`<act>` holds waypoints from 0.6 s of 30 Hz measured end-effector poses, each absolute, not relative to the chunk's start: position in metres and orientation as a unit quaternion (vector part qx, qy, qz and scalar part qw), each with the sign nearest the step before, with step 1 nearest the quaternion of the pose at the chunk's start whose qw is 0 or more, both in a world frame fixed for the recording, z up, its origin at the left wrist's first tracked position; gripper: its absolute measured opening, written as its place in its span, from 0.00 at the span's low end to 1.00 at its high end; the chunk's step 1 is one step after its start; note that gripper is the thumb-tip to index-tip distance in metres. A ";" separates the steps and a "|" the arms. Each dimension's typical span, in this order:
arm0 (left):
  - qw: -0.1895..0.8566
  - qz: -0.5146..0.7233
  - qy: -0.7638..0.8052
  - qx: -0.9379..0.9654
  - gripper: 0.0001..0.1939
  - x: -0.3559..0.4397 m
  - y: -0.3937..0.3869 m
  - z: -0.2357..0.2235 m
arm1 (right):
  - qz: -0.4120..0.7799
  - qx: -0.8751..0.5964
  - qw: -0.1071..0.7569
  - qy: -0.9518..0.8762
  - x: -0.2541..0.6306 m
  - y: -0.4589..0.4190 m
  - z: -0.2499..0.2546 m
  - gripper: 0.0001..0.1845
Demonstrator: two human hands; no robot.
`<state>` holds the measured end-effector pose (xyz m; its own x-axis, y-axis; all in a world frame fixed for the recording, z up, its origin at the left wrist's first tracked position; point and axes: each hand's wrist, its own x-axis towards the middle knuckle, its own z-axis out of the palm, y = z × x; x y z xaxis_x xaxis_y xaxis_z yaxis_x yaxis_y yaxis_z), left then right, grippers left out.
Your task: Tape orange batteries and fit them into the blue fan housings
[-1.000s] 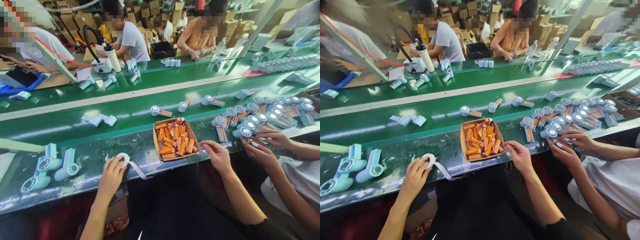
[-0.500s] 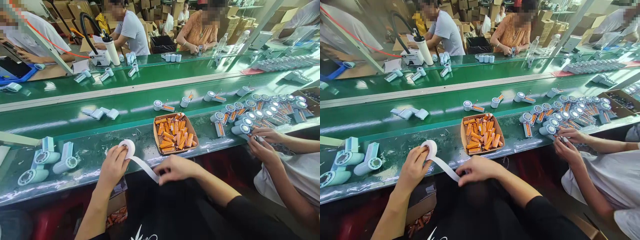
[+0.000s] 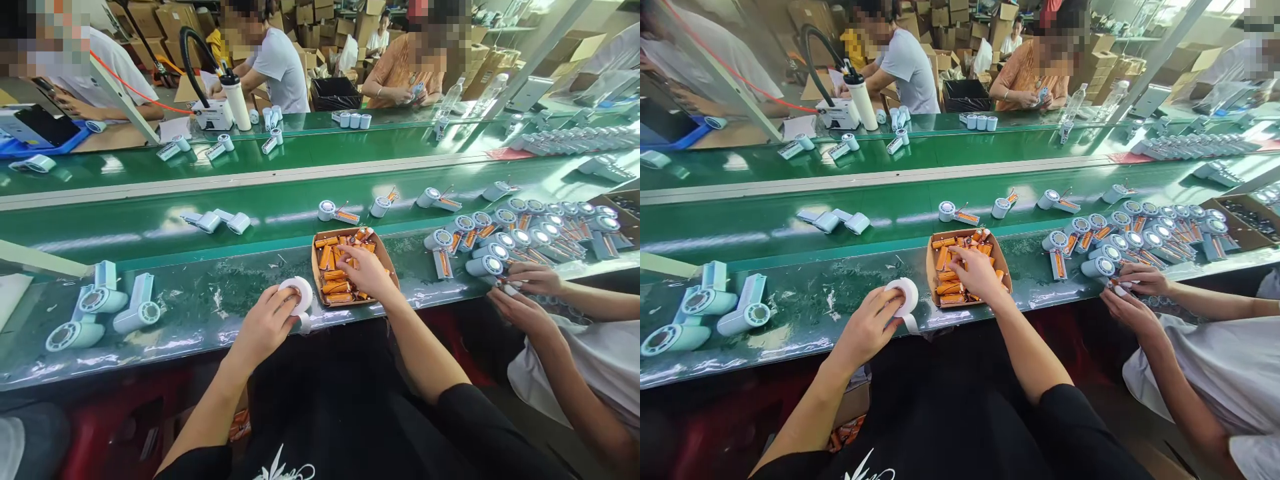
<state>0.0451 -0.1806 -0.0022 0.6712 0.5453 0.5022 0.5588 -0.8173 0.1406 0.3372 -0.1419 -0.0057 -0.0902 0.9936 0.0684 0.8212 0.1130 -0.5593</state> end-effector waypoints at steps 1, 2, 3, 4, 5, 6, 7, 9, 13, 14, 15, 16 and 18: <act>0.014 -0.267 -0.299 -0.916 0.15 0.046 -0.180 -0.003 | 0.182 -0.636 0.202 -0.722 0.339 -0.143 -0.006 0.21; 0.013 -0.264 -0.297 -0.917 0.15 0.047 -0.179 -0.004 | 0.170 -0.635 0.169 -0.734 0.339 -0.143 -0.007 0.19; 0.012 -0.262 -0.296 -0.919 0.15 0.049 -0.178 -0.005 | 0.161 -0.632 0.130 -0.747 0.337 -0.142 -0.008 0.18; 0.009 -0.260 -0.295 -0.919 0.15 0.050 -0.177 -0.006 | 0.154 -0.626 0.096 -0.758 0.335 -0.141 -0.010 0.16; 0.006 -0.258 -0.293 -0.920 0.16 0.052 -0.176 -0.007 | 0.150 -0.621 0.069 -0.766 0.332 -0.139 -0.011 0.15; 0.003 -0.256 -0.292 -0.922 0.16 0.053 -0.176 -0.008 | 0.147 -0.618 0.050 -0.771 0.329 -0.137 -0.012 0.13; 0.000 -0.252 -0.291 -0.923 0.16 0.054 -0.175 -0.008 | 0.147 -0.616 0.037 -0.773 0.327 -0.135 -0.013 0.12; 0.000 -0.242 -0.289 -0.926 0.16 0.055 -0.175 -0.007 | 0.154 -0.618 0.046 -0.770 0.325 -0.132 -0.011 0.09; 0.011 -0.219 -0.288 -0.932 0.18 0.052 -0.176 -0.005 | 0.240 -0.607 0.247 -0.716 0.331 -0.141 0.000 0.13; 0.015 -0.215 -0.284 -0.934 0.18 0.051 -0.176 -0.005 | 0.273 -0.597 0.303 -0.691 0.333 -0.147 0.003 0.16; 0.019 -0.212 -0.279 -0.936 0.18 0.050 -0.176 -0.005 | 0.305 -0.585 0.345 -0.668 0.333 -0.152 0.006 0.20; 0.024 -0.210 -0.275 -0.938 0.18 0.050 -0.175 -0.004 | 0.334 -0.574 0.374 -0.648 0.333 -0.158 0.007 0.23; 0.029 -0.201 -0.269 -0.941 0.18 0.050 -0.175 -0.002 | 0.383 -0.558 0.395 -0.621 0.328 -0.170 0.007 0.25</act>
